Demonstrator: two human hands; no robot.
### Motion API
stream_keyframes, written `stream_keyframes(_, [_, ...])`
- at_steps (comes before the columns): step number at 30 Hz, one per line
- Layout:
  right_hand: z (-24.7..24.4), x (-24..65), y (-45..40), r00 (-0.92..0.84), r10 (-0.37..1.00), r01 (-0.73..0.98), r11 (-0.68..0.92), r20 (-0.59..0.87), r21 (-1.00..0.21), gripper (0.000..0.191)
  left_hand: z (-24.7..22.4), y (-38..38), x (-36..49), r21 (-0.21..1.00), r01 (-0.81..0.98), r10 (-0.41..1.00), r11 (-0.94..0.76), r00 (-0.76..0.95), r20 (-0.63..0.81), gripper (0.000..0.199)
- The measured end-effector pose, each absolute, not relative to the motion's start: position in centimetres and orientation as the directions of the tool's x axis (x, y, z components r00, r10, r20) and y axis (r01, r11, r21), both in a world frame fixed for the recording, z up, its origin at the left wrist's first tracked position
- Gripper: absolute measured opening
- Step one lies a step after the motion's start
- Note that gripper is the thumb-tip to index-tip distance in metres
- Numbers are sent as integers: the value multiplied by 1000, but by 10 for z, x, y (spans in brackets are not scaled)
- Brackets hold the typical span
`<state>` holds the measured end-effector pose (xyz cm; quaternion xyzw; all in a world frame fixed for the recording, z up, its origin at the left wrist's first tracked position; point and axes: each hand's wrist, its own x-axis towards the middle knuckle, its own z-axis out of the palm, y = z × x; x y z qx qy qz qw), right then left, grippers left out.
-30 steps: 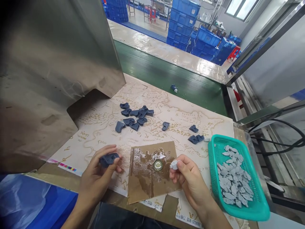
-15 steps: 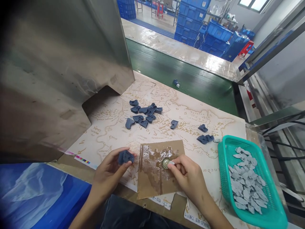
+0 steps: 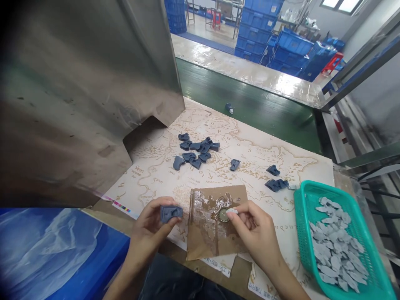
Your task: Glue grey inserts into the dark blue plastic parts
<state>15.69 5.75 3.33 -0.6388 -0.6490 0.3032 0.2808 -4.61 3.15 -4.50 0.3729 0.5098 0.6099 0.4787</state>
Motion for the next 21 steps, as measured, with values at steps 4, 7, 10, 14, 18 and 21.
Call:
stream_keyframes(4, [31,147,59,75,984,340,-176,-160,-924,39,-33,17,-29,914,-375,960,153,-162,-227,32])
stream_keyframes(7, [25,145,60,88,982,204,-182,-167,-962,39,-21,13,-15,849,-462,947,256,-57,-317,25])
stream_keyframes(10, [22,154,62,136,983,199,-149,-124,-968,39,-20,13,-11,815,-531,945,232,-75,-318,26])
stream_keyframes(14, [27,173,65,264,964,251,-86,-17,-964,36,-33,18,-24,891,-453,907,-13,-381,-181,25])
stream_keyframes(18, [31,183,67,324,943,239,-6,74,-971,34,-39,27,-38,932,-290,771,-218,-637,-18,34])
stream_keyframes(21, [32,184,66,316,947,190,-9,52,-982,32,-34,31,-37,894,-382,802,-233,-596,-45,41])
